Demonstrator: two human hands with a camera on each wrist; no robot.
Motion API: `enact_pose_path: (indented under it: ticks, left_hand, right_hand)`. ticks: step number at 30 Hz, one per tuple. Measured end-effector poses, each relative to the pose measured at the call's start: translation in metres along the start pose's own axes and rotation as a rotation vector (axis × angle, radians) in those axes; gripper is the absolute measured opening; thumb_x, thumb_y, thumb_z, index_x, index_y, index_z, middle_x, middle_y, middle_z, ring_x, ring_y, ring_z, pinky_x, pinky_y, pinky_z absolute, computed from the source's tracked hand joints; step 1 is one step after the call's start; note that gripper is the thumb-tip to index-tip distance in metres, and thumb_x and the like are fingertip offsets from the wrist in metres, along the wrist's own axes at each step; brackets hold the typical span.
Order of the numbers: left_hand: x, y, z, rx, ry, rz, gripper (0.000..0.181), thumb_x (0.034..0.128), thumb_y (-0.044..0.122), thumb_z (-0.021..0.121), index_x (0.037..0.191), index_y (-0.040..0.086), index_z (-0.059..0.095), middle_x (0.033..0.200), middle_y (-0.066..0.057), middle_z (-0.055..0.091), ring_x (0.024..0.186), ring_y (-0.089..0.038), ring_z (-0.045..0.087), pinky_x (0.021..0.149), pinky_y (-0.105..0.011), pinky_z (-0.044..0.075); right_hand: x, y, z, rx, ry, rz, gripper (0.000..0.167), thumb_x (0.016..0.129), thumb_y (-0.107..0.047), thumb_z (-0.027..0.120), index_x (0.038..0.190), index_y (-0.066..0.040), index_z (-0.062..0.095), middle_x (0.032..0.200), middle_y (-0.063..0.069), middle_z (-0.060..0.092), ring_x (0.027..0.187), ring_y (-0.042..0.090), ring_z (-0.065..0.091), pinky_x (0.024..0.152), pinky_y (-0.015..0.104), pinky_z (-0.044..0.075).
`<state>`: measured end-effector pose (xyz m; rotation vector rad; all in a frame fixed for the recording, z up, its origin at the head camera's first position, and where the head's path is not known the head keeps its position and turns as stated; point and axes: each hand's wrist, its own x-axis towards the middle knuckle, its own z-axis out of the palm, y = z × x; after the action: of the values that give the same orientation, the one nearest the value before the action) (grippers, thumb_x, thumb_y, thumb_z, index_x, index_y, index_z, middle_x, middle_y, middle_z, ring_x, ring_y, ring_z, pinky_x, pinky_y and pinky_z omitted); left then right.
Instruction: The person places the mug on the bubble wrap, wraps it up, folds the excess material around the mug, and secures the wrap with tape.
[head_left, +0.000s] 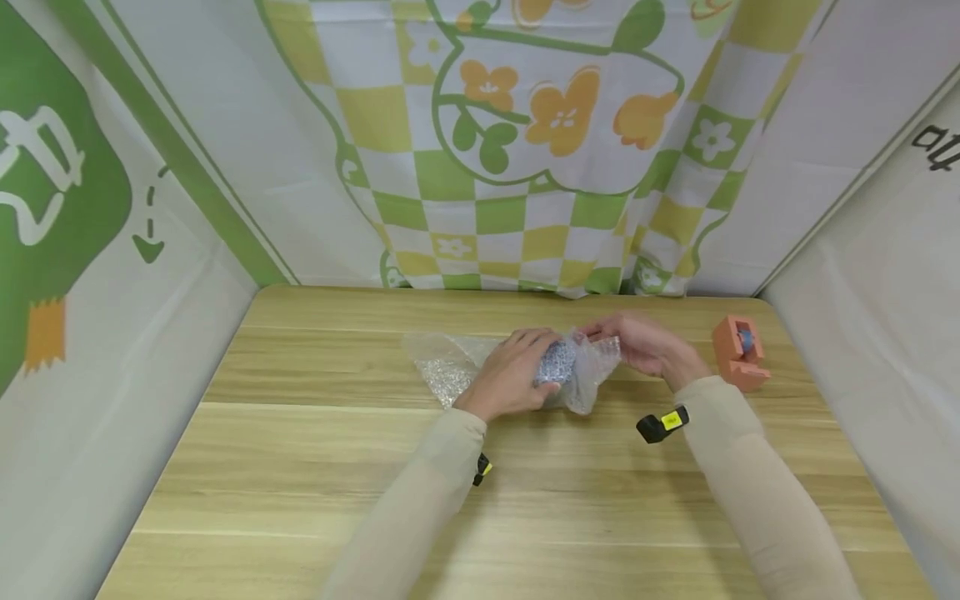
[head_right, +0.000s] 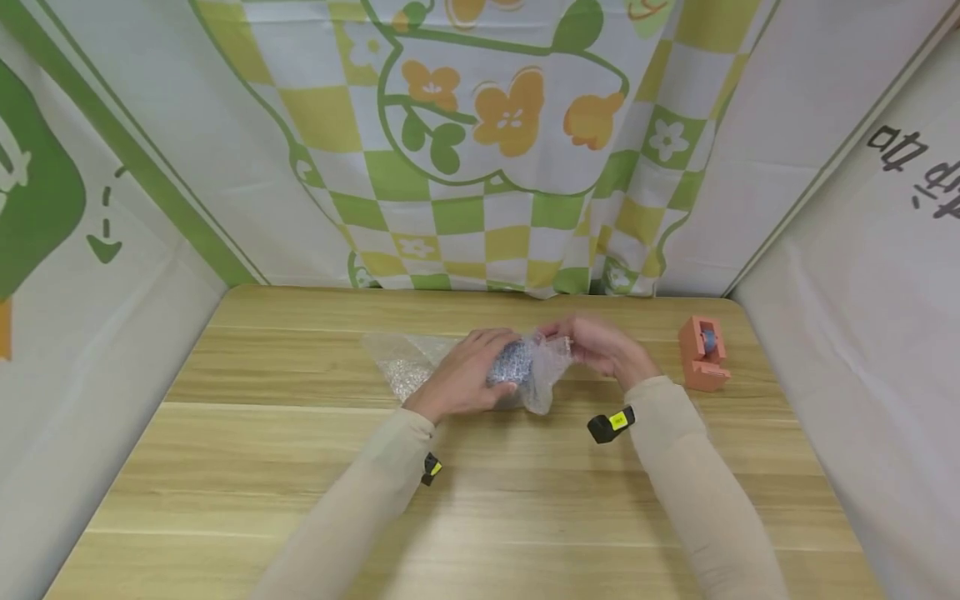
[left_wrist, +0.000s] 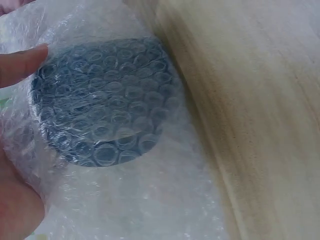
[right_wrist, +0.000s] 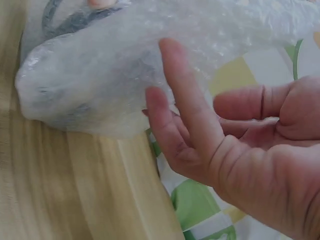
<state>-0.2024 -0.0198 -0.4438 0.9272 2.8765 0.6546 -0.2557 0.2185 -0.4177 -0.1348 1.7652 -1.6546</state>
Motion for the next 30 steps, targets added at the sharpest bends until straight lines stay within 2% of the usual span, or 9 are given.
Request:
enact_pose_path:
  ticks: [7,9,12,15,19,25,30]
  left_hand:
    - [-0.003,-0.003,0.006,-0.138,0.066,-0.018,0.086,0.0864,0.030,0.082,0.154,0.004,0.035,0.157,-0.012,0.042,0.144,-0.026,0.037,0.120,-0.040,0.027]
    - [-0.004,-0.005,0.007,-0.166,0.077,-0.021,0.088,0.0863,0.029,0.082,0.155,0.004,0.033,0.157,-0.012,0.041,0.145,-0.026,0.037,0.120,-0.039,0.028]
    - [-0.005,-0.006,0.009,-0.202,0.087,-0.031,0.091,0.0865,0.029,0.082,0.157,0.005,0.029,0.159,-0.013,0.037,0.146,-0.026,0.035,0.119,-0.040,0.028]
    - [-0.006,-0.007,0.010,-0.238,0.100,-0.042,0.095,0.0860,0.029,0.082,0.159,0.007,0.026,0.162,-0.013,0.032,0.147,-0.028,0.033,0.120,-0.041,0.028]
    - [-0.008,-0.009,0.011,-0.289,0.119,-0.042,0.098,0.0850,0.027,0.084,0.160,0.007,0.024,0.164,-0.014,0.027,0.147,-0.030,0.032,0.119,-0.041,0.028]
    - [-0.011,-0.009,0.013,-0.345,0.124,-0.056,0.097,0.0870,0.026,0.082,0.160,0.004,0.021,0.163,-0.017,0.028,0.145,-0.032,0.036,0.118,-0.042,0.032]
    - [-0.012,-0.011,0.014,-0.371,0.155,-0.079,0.104,0.0842,0.023,0.085,0.160,0.004,0.016,0.158,-0.020,0.034,0.140,-0.035,0.043,0.114,-0.044,0.037]
  right_hand:
    - [-0.006,0.021,-0.002,0.021,-0.053,-0.120,0.062,0.090,0.018,0.050,0.148,0.020,0.028,0.133,0.020,0.056,0.102,0.015,0.066,0.088,0.027,0.057]
    - [-0.008,0.026,0.000,0.010,-0.056,-0.151,0.066,0.088,0.017,0.054,0.149,0.019,0.027,0.138,0.022,0.052,0.106,0.015,0.064,0.091,0.029,0.056]
    - [-0.008,0.032,0.006,-0.019,-0.039,-0.188,0.068,0.090,0.014,0.057,0.149,0.020,0.024,0.149,0.031,0.039,0.115,0.018,0.059,0.094,0.029,0.054]
    - [-0.006,0.037,0.016,-0.065,0.019,-0.215,0.064,0.092,0.012,0.057,0.148,0.021,0.025,0.152,0.037,0.032,0.120,0.027,0.055,0.094,0.027,0.053]
    - [-0.003,0.039,0.031,-0.182,0.135,-0.220,0.063,0.093,0.007,0.064,0.147,0.019,0.032,0.147,0.036,0.042,0.119,0.036,0.055,0.086,0.025,0.055]
    - [-0.003,0.040,0.047,-0.269,0.258,-0.227,0.062,0.093,0.000,0.069,0.147,0.013,0.040,0.136,0.030,0.053,0.112,0.036,0.055,0.076,0.023,0.054]
    - [-0.001,0.038,0.056,-0.396,0.313,-0.248,0.063,0.091,-0.008,0.076,0.142,0.013,0.046,0.116,0.026,0.064,0.099,0.031,0.061,0.069,0.025,0.055]
